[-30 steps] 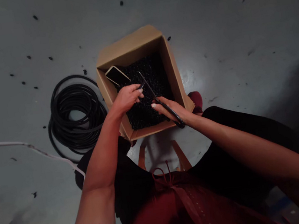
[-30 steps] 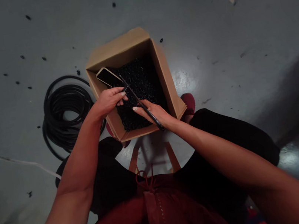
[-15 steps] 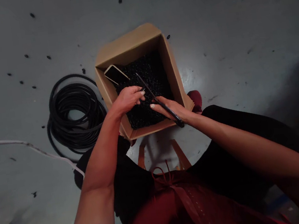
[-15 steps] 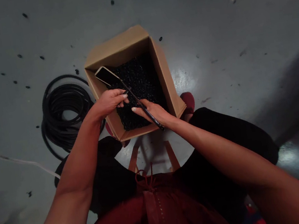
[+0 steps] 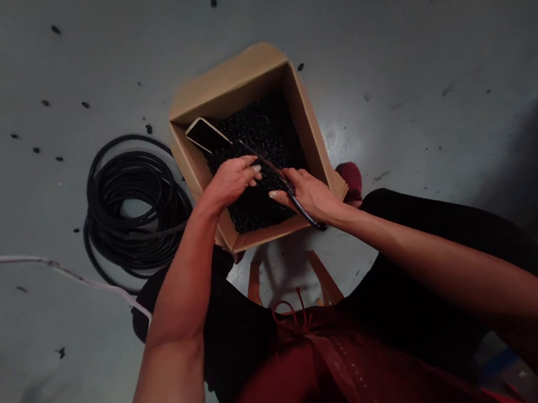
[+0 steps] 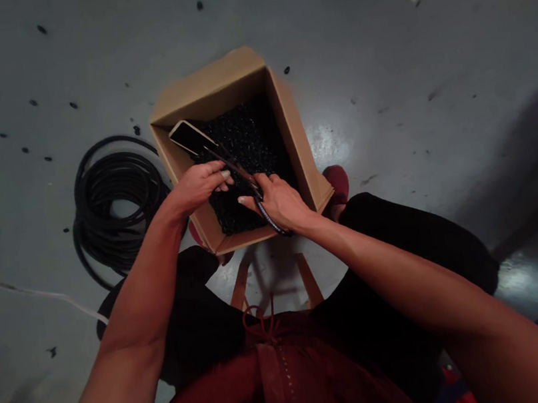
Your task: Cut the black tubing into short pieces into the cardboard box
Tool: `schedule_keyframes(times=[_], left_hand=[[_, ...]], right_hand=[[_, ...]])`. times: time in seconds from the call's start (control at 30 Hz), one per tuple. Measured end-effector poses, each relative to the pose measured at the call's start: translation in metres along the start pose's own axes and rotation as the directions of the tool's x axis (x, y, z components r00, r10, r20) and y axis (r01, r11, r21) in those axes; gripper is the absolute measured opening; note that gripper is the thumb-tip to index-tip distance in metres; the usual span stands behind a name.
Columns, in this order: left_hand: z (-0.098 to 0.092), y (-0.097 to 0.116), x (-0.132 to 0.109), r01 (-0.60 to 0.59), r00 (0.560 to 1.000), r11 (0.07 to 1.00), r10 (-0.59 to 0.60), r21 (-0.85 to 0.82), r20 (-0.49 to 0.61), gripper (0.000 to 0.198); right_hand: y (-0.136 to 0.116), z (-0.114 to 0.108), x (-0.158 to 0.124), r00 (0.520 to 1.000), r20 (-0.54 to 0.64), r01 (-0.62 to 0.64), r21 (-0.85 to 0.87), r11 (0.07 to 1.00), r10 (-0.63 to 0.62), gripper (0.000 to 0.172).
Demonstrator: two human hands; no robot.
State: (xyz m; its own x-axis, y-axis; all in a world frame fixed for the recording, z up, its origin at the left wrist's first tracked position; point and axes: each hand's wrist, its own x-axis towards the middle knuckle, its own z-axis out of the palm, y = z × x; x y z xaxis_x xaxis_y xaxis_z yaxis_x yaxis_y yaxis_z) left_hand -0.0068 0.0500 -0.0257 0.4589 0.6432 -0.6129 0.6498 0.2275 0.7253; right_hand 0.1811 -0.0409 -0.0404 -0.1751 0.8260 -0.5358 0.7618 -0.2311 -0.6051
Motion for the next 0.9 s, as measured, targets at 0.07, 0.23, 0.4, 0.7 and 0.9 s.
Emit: schedule_keyframes(times=[0.07,0.23,0.4,0.7,0.9], left_hand=[[0.000,-0.001,0.001,0.002,1.000,1.000,-0.002,0.000,0.003,0.024],[0.002,-0.002,0.001,-0.007,1.000,1.000,0.007,-0.003,0.008,0.024],[0.003,-0.003,0.001,-0.008,1.000,1.000,0.008,-0.008,0.005,0.021],[0.009,-0.006,0.002,0.016,0.997,0.991,-0.024,0.129,0.066,0.025],[0.018,-0.011,0.004,0.064,0.987,0.979,-0.091,0.194,0.130,0.026]], right_hand=[[0.001,0.000,0.001,1.000,0.008,-0.007,-0.005,1.000,0.007,0.057],[0.000,0.000,0.002,1.000,0.011,0.005,0.020,1.000,-0.006,0.047],[-0.005,-0.004,0.000,0.997,0.065,-0.036,0.077,0.996,0.031,0.037],[-0.007,0.008,-0.006,0.969,0.212,-0.176,0.251,0.952,0.124,0.027],[-0.005,0.020,-0.013,0.954,0.256,-0.231,0.286,0.930,0.158,0.026]])
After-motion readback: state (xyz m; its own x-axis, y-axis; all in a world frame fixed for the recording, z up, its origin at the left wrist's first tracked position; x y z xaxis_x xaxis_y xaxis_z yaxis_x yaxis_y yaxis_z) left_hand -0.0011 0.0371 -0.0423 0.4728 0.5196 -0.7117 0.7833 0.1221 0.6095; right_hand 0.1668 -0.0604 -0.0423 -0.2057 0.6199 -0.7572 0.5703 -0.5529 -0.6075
